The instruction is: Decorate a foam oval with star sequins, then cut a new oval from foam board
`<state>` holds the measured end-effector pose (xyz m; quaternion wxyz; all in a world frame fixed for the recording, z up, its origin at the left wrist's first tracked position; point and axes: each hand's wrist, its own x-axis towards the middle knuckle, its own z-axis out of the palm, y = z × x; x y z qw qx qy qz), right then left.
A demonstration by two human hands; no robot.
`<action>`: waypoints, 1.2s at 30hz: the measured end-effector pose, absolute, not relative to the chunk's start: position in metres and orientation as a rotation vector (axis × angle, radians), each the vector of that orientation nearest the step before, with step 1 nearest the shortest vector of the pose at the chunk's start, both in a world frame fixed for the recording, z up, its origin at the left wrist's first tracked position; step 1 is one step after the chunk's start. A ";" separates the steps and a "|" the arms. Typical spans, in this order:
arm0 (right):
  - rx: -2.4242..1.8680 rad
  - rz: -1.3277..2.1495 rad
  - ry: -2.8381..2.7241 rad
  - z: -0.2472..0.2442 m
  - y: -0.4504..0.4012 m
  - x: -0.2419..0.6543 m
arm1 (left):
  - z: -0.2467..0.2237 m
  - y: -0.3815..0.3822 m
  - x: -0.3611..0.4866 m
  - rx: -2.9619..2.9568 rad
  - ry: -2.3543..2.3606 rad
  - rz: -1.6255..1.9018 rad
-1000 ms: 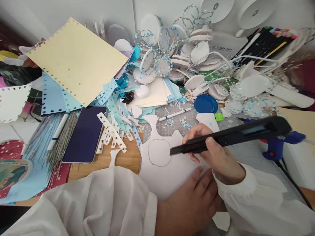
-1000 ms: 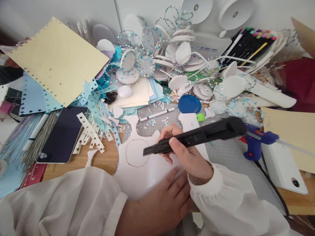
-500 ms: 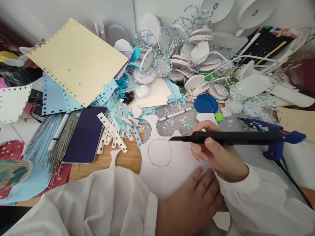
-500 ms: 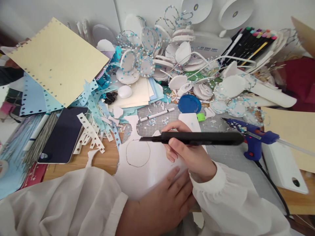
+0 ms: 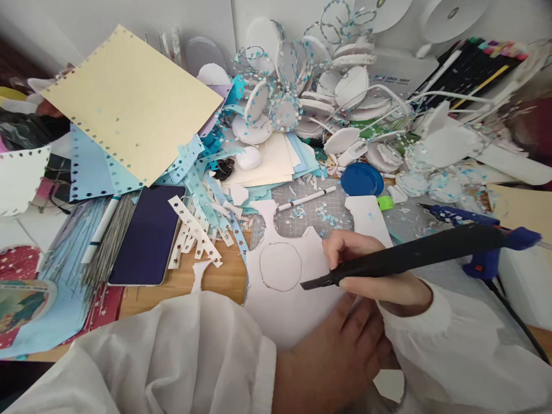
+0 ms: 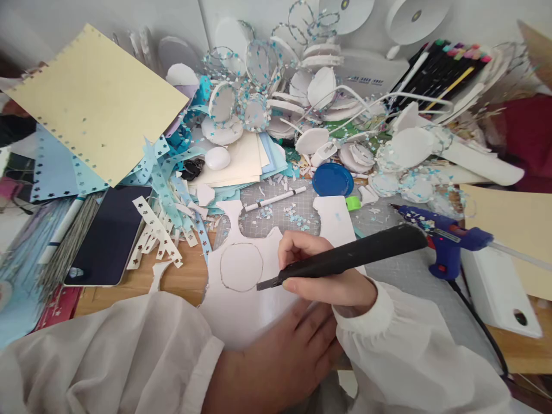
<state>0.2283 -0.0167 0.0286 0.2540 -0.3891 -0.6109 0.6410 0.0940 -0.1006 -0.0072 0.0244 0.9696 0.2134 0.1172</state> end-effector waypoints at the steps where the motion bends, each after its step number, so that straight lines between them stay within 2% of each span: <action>1: -1.046 1.764 -1.682 0.029 -0.016 0.228 | -0.007 -0.100 0.094 3.000 0.663 0.352; 16: -1.059 1.745 -1.926 0.037 -0.015 0.219 | -0.013 -0.105 0.098 2.971 0.672 0.396; 24: -1.148 1.856 -1.783 0.038 -0.013 0.220 | -0.010 -0.103 0.096 2.988 0.661 0.394; 30: -1.205 1.605 -1.654 0.027 -0.016 0.211 | -0.012 -0.103 0.096 2.973 0.668 0.417; 36: -1.275 1.581 -1.664 0.021 -0.019 0.206 | -0.013 -0.101 0.097 2.946 0.660 0.431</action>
